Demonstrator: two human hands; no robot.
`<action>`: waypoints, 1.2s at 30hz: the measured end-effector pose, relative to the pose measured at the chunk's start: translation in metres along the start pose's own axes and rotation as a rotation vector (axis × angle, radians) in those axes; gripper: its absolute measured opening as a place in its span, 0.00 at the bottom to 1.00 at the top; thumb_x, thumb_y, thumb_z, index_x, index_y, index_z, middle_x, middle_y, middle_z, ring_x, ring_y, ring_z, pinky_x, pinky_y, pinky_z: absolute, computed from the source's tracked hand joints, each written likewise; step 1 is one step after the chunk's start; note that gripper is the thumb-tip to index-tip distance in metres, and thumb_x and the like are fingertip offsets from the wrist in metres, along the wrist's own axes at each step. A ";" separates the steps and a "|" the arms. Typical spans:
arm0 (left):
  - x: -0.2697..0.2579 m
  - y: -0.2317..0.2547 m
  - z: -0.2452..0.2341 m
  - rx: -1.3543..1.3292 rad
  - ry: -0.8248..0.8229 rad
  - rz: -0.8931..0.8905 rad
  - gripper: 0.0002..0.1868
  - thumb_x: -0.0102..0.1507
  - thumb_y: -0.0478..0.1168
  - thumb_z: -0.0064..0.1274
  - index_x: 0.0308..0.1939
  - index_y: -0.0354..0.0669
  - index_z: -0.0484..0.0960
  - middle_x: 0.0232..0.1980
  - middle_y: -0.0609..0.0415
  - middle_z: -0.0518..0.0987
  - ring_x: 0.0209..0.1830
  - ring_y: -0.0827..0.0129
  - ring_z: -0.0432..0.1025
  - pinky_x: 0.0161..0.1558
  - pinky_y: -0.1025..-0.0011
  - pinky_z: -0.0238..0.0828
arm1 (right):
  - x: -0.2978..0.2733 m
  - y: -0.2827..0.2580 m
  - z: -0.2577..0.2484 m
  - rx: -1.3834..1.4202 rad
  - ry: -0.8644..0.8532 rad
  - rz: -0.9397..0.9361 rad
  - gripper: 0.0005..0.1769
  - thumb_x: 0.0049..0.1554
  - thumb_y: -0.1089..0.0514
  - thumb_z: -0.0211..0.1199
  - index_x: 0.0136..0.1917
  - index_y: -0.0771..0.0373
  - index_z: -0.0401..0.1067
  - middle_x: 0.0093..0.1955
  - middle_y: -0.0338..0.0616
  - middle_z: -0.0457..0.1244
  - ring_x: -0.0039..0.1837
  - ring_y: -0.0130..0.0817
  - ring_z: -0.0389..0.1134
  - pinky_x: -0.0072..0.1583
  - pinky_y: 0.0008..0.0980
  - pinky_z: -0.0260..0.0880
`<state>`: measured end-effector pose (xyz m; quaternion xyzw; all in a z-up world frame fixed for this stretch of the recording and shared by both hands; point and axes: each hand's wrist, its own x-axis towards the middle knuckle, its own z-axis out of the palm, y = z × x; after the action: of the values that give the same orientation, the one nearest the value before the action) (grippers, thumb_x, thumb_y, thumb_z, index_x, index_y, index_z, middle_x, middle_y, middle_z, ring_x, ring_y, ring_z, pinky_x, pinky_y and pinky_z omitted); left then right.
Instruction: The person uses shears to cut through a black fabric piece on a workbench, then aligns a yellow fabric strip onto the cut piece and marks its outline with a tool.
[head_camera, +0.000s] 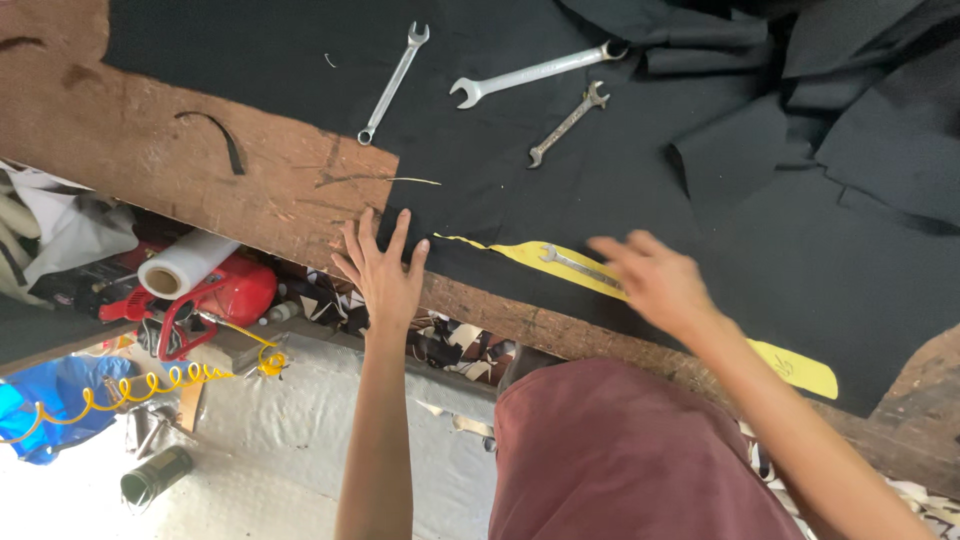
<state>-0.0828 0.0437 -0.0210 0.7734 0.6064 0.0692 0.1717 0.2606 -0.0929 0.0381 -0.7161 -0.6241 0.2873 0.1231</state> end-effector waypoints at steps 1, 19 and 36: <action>0.001 0.000 0.001 -0.003 0.003 -0.002 0.26 0.69 0.56 0.53 0.71 0.63 0.76 0.80 0.44 0.55 0.81 0.38 0.42 0.73 0.27 0.28 | 0.011 -0.009 0.007 -0.019 -0.016 -0.073 0.26 0.57 0.60 0.60 0.68 0.45 0.72 0.47 0.43 0.63 0.42 0.45 0.69 0.44 0.42 0.71; 0.005 0.009 -0.013 -0.035 0.028 -0.049 0.29 0.66 0.54 0.56 0.71 0.58 0.75 0.78 0.43 0.57 0.80 0.40 0.45 0.73 0.28 0.30 | 0.099 -0.078 0.062 0.050 -0.103 -0.151 0.18 0.55 0.53 0.68 0.59 0.55 0.74 0.50 0.45 0.64 0.47 0.52 0.71 0.47 0.49 0.70; -0.037 0.114 0.020 -0.817 -0.006 -0.288 0.24 0.62 0.34 0.58 0.64 0.40 0.77 0.49 0.48 0.82 0.34 0.67 0.76 0.39 0.68 0.76 | 0.095 -0.076 0.067 0.074 -0.027 -0.108 0.19 0.53 0.56 0.68 0.58 0.55 0.74 0.50 0.45 0.65 0.46 0.51 0.71 0.45 0.47 0.70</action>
<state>0.0179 -0.0191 0.0037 0.5496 0.6304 0.2766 0.4734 0.1657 0.0004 0.0000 -0.6725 -0.6522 0.3129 0.1565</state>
